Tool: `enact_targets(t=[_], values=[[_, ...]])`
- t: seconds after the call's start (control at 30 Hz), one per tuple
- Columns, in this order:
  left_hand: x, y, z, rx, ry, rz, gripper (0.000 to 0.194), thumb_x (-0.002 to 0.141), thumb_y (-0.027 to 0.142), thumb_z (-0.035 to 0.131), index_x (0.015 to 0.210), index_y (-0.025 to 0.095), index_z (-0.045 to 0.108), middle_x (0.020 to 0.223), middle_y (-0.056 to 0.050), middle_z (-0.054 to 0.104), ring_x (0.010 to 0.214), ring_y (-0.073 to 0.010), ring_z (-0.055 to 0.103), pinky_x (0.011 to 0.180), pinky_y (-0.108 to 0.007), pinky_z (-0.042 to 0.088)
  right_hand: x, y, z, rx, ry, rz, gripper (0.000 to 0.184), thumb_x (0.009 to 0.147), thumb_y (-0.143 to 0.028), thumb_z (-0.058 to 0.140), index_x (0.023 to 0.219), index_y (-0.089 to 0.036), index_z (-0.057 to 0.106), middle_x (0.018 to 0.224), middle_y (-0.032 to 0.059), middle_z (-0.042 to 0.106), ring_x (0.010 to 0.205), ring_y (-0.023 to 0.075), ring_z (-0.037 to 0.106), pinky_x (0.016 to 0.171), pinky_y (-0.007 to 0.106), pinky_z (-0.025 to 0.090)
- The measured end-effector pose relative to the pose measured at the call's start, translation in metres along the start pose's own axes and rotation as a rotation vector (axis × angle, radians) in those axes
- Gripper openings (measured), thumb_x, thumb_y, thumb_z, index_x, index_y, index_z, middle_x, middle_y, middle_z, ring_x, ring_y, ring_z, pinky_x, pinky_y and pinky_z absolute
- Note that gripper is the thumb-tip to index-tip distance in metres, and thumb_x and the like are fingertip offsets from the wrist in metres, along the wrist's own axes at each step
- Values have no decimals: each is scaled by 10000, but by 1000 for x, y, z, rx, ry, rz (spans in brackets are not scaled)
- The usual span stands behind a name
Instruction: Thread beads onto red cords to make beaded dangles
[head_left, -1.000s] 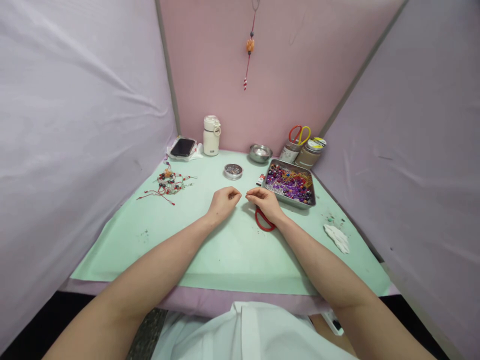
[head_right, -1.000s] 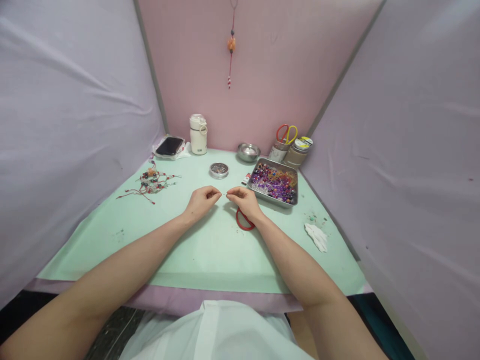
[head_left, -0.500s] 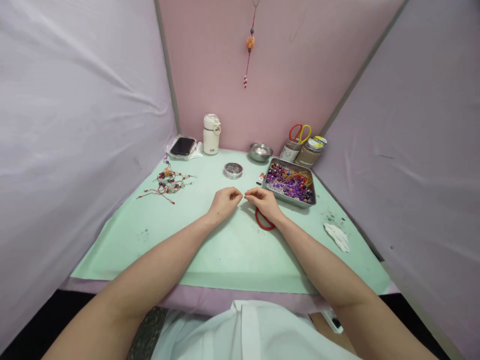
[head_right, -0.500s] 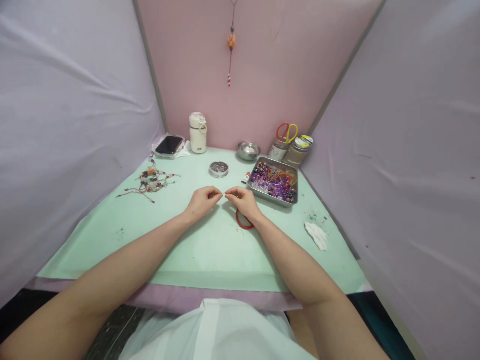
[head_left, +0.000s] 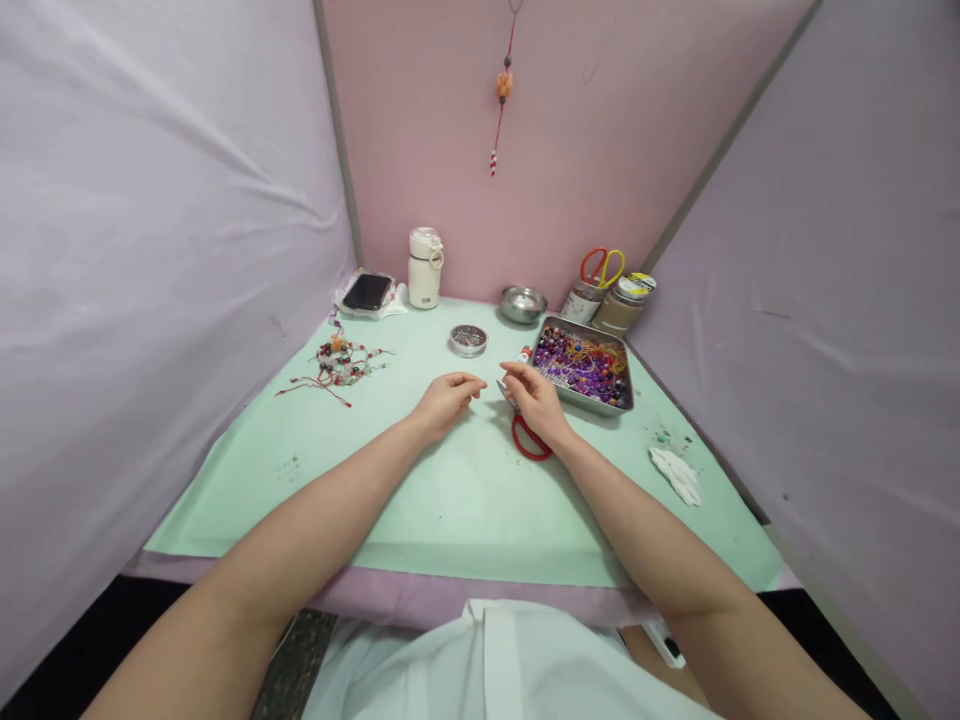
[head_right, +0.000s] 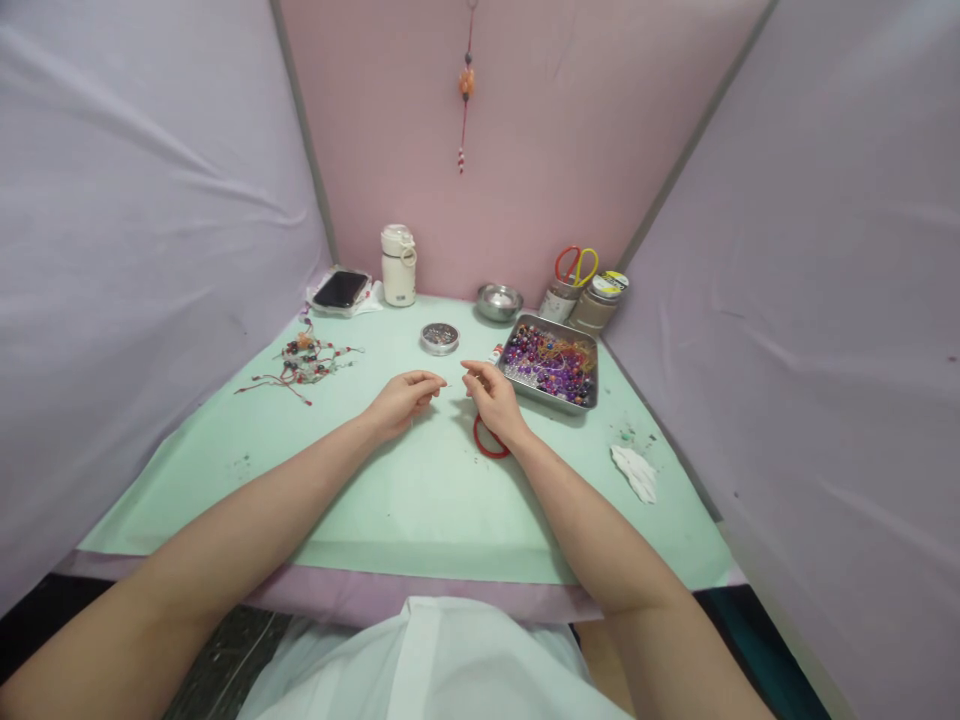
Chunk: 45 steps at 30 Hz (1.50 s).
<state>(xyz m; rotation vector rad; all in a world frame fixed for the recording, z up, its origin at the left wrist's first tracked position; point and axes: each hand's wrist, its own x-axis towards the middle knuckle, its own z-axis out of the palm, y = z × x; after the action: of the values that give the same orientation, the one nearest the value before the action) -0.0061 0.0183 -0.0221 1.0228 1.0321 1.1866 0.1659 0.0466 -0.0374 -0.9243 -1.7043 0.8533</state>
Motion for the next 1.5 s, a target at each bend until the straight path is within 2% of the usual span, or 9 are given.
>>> enact_targets(t=[0.13,0.3,0.43,0.57,0.73,1.13,1.23,1.33,1.5], values=[[4,6,-4,-274,-9,-40,121,646,186,710,690,110,627,594,23,483,424,-9,264,391,-182,135,1,4,-2,16,-16,31,212,818,-330,552,953,-197,647,804,16,628,667,130,545,658,284,448],[7,13,-8,-519,0,-129,64,698,100,659,710,99,597,586,29,485,410,10,294,367,-130,171,-5,-6,8,-82,-183,-76,181,785,-238,598,957,-198,640,855,26,636,768,147,569,709,290,448],[8,15,-8,-612,30,-163,63,748,78,607,708,105,566,574,35,485,394,9,301,352,-126,195,-13,-20,19,-151,-335,-206,296,794,-180,593,1085,-236,608,900,24,611,753,133,546,718,284,452],[8,15,-8,-616,46,-177,96,749,100,618,693,118,542,570,46,477,389,5,294,348,-134,217,-20,-32,28,-145,-448,-271,236,818,-215,593,1050,-240,629,901,31,608,745,137,545,719,291,461],[8,14,-8,-562,92,-157,136,694,122,682,688,130,546,577,54,468,401,8,287,350,-145,205,-25,-41,34,-12,-360,-228,97,837,-277,580,822,-234,666,837,32,636,807,164,577,773,319,462],[12,8,-10,-515,69,-95,141,635,138,702,722,116,593,599,40,474,427,7,300,363,-131,161,-6,-32,16,465,90,123,169,758,-375,640,792,-215,596,865,36,634,715,132,561,639,279,464],[10,7,-8,-449,43,-88,169,622,174,727,717,122,598,603,36,490,446,-3,338,378,-137,190,-3,-29,12,452,128,156,190,752,-390,632,791,-215,571,790,19,626,642,117,530,573,257,430],[7,6,-7,-381,38,-96,207,613,225,753,736,134,614,639,20,539,526,-32,457,446,-150,292,-1,-24,9,349,149,159,221,750,-400,623,858,-212,580,732,3,608,558,102,472,509,245,372],[6,3,-7,-331,25,-104,250,600,269,775,764,157,624,767,-15,625,739,-101,595,647,-212,412,-2,-24,5,189,154,71,216,756,-384,627,857,-193,629,725,10,611,643,125,521,605,263,413]])
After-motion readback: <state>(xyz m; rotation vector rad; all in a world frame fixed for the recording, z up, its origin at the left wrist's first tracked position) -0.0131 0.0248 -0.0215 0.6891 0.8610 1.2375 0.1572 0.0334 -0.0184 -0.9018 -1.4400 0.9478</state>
